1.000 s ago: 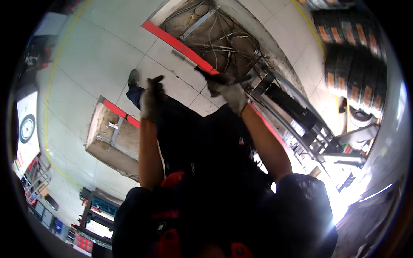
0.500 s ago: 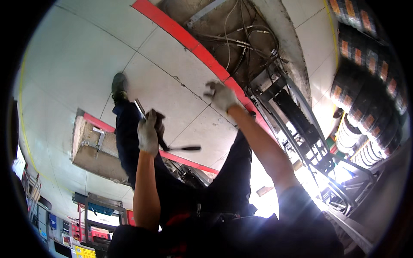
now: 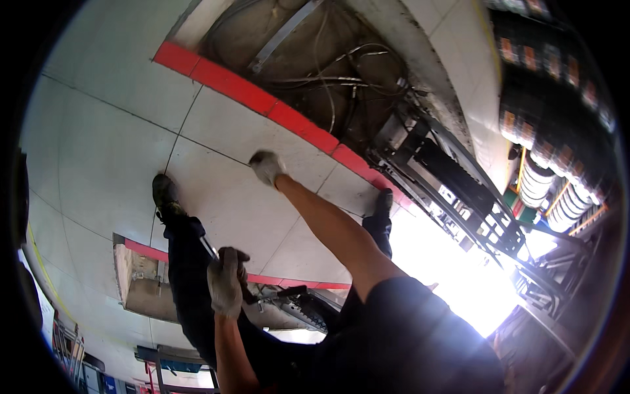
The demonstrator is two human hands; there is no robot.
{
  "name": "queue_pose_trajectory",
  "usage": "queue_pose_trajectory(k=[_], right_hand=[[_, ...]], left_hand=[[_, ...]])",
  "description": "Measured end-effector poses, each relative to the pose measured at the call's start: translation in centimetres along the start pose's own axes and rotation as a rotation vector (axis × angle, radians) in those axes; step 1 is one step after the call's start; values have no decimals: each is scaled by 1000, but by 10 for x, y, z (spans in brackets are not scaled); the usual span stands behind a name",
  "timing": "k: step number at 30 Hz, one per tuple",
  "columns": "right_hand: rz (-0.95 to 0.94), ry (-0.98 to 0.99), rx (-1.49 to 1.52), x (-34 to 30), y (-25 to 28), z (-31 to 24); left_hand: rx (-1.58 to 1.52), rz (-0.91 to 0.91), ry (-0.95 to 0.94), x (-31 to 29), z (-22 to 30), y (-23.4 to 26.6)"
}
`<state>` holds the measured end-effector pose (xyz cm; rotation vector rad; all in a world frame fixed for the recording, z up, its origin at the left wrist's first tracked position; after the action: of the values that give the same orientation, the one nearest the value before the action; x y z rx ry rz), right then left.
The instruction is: The person removes several bolts from the undercarriage of a car using a ratchet and socket. They then use a flashlight and a screwdriver to pry and remove plastic fasteners from the vehicle's underbody panels.
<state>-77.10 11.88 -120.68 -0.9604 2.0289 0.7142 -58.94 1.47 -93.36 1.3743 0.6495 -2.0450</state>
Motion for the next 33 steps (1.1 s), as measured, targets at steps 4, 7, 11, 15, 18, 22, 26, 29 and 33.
queue_pose_trajectory(k=[4,7,11,15,18,22,26,29,33], right_hand=[[-413,-235,781,-165,14,-57],[-339,-155,376,-250,58,-102],[-249,538,-503,-344,99,-165],[-172,601,-599,-453,135,-265],[-67,833,-843,-511,160,-315],[-36,597,-901,-599,207,-393],[270,901,-930,-709,269,-417],[374,897,-1063,-815,307,-430],[1014,1160,-1427,-971,330,-451]], left_hand=[[-93,-139,-43,-3,0,-39],[-206,-122,-99,-14,-7,-70],[-269,-80,-186,-90,44,-123],[-561,-159,-327,-153,71,-155],[-735,-286,-309,-223,121,-186],[-496,-503,-695,-329,190,-218],[58,-504,-1335,-423,240,-236],[99,-455,-1541,-500,264,-248],[-1,-532,-1553,-590,325,-252]])
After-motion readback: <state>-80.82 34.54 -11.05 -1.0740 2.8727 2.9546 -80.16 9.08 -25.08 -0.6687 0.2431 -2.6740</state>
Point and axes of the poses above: each hand's wrist, its own x-axis towards the middle knuckle, its own y-axis out of the back of the hand, z = x × y, the point moved 7 cm from there along x, towards the middle knuckle, and after that the axes turned 8 degrees about x, right-handed, at the moved point
